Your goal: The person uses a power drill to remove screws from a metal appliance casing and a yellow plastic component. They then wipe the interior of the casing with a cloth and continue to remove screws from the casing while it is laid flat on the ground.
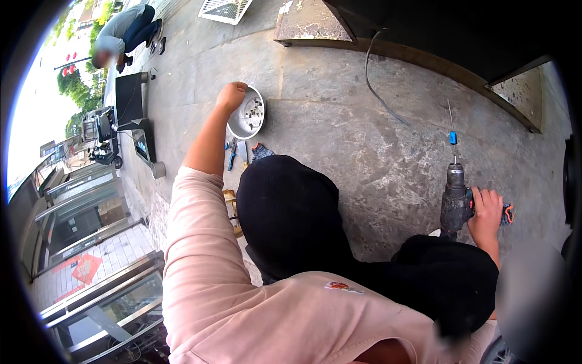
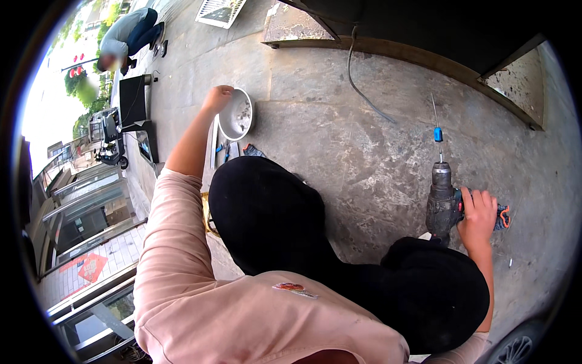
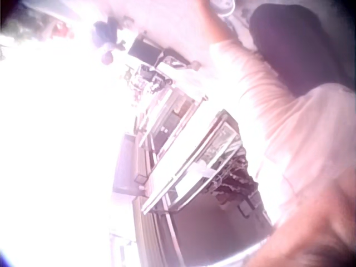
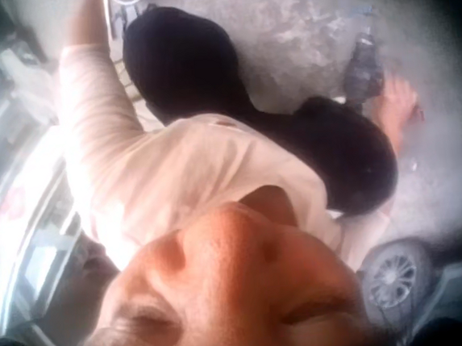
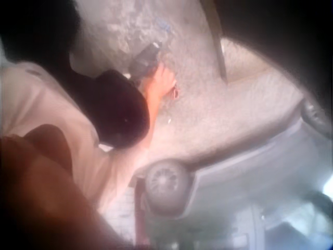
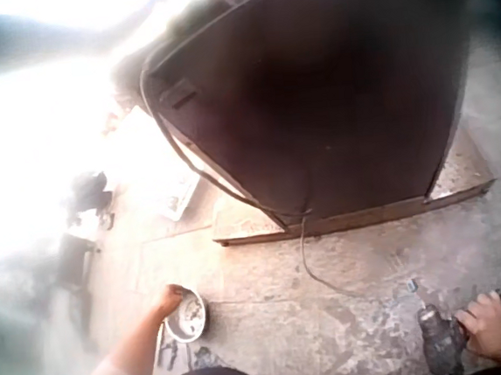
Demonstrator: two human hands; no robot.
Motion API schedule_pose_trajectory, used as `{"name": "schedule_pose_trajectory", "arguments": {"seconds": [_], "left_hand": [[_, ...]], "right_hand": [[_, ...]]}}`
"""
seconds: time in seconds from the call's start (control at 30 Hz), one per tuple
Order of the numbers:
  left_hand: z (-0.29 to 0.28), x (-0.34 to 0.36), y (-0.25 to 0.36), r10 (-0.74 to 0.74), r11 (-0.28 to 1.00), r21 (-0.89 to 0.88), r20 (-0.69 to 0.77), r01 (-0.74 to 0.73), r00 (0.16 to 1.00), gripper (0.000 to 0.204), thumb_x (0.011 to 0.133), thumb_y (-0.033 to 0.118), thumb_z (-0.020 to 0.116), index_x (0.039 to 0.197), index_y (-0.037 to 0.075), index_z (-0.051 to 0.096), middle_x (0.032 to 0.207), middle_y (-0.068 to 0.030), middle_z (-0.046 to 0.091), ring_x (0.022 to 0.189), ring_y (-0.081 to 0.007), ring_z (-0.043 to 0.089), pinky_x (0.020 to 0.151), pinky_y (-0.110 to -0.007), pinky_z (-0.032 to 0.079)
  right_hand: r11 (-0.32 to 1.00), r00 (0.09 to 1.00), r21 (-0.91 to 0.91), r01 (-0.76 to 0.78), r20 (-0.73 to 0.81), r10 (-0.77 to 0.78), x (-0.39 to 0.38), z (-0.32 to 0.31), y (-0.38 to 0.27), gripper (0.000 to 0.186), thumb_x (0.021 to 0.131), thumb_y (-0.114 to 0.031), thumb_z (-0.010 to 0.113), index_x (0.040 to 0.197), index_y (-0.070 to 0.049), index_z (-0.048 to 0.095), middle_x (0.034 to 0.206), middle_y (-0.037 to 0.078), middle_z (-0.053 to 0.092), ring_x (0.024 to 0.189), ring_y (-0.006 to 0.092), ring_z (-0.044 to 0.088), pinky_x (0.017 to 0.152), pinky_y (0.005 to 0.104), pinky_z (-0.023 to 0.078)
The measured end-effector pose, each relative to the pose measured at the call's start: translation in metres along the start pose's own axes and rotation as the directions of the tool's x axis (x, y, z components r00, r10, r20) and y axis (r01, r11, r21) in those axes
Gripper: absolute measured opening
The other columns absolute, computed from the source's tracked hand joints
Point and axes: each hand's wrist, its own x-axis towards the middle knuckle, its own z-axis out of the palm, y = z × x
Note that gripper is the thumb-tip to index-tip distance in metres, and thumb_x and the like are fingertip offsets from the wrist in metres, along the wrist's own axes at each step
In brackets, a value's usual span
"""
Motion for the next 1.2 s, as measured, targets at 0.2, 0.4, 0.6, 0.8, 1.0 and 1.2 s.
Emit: {"name": "schedule_pose_trajectory", "arguments": {"seconds": [0.2,0.4,0.6,0.8,1.0,1.2], "left_hand": [[0.009,-0.05,0.301,0.583,0.813,-0.317,0.427,-0.489,0.691,0.036,0.094,0.023,0.064,0.124,0.004,0.066,0.107,-0.0116,0.071,0.09,-0.0185,0.065,0.085,-0.033,0.053],[0.103,-0.163,0.546,0.827,0.55,-0.56,0.469,-0.62,0.31,0.059,0.095,0.035,0.066,0.139,-0.002,0.051,0.123,-0.0185,0.066,0.115,-0.0236,0.063,0.1,-0.035,0.048],[0.194,-0.239,0.672,0.781,0.622,-0.727,0.555,-0.29,0.285,0.083,0.092,0.039,0.069,0.15,-0.007,0.03,0.132,-0.0245,0.059,0.117,-0.027,0.061,0.104,-0.037,0.044],[0.22,-0.26,0.72,0.768,0.636,-0.737,0.578,-0.226,0.276,0.079,0.089,0.023,0.074,0.15,-0.004,0.033,0.123,-0.0186,0.063,0.114,-0.0232,0.06,0.102,-0.036,0.044],[0.228,-0.261,0.75,0.755,0.644,-0.745,0.58,-0.176,0.307,0.072,0.089,0.019,0.074,0.147,-0.002,0.038,0.118,-0.0152,0.064,0.111,-0.0207,0.059,0.098,-0.035,0.045],[0.238,-0.256,0.763,0.767,0.623,-0.762,0.55,-0.178,0.331,0.071,0.089,0.019,0.074,0.148,0.0,0.039,0.119,-0.0149,0.064,0.111,-0.0209,0.059,0.096,-0.034,0.045]], "right_hand": [[0.946,0.942,-0.015,-0.323,-0.105,0.32,-0.046,-0.005,0.038,0.055,0.059,0.009,0.063,0.113,-0.003,0.066,0.09,0.01,0.06,0.09,0.031,0.055,0.077,0.0411,0.04],[0.878,0.873,-0.053,-0.476,-0.148,0.464,-0.072,-0.009,0.089,0.055,0.059,0.002,0.069,0.112,-0.008,0.067,0.088,0.007,0.061,0.09,0.0275,0.057,0.076,0.0402,0.041],[0.836,0.829,-0.035,-0.548,-0.154,0.537,-0.11,0.003,0.132,0.054,0.059,-0.002,0.073,0.112,-0.01,0.067,0.089,0.005,0.061,0.092,0.0261,0.057,0.079,0.0401,0.041],[0.826,0.819,0.002,-0.564,-0.123,0.56,-0.119,0.011,0.164,0.053,0.06,-0.002,0.073,0.112,-0.01,0.067,0.09,0.005,0.061,0.093,0.0261,0.057,0.08,0.0402,0.041],[0.835,0.827,-0.002,-0.55,-0.145,0.544,-0.123,0.022,0.202,0.054,0.06,-0.002,0.073,0.113,-0.01,0.066,0.09,0.005,0.061,0.093,0.0266,0.057,0.079,0.0403,0.041],[0.837,0.828,0.012,-0.547,-0.137,0.543,-0.12,0.027,0.219,0.053,0.06,-0.001,0.072,0.112,-0.01,0.066,0.091,0.005,0.061,0.093,0.0262,0.057,0.078,0.0399,0.041]]}}
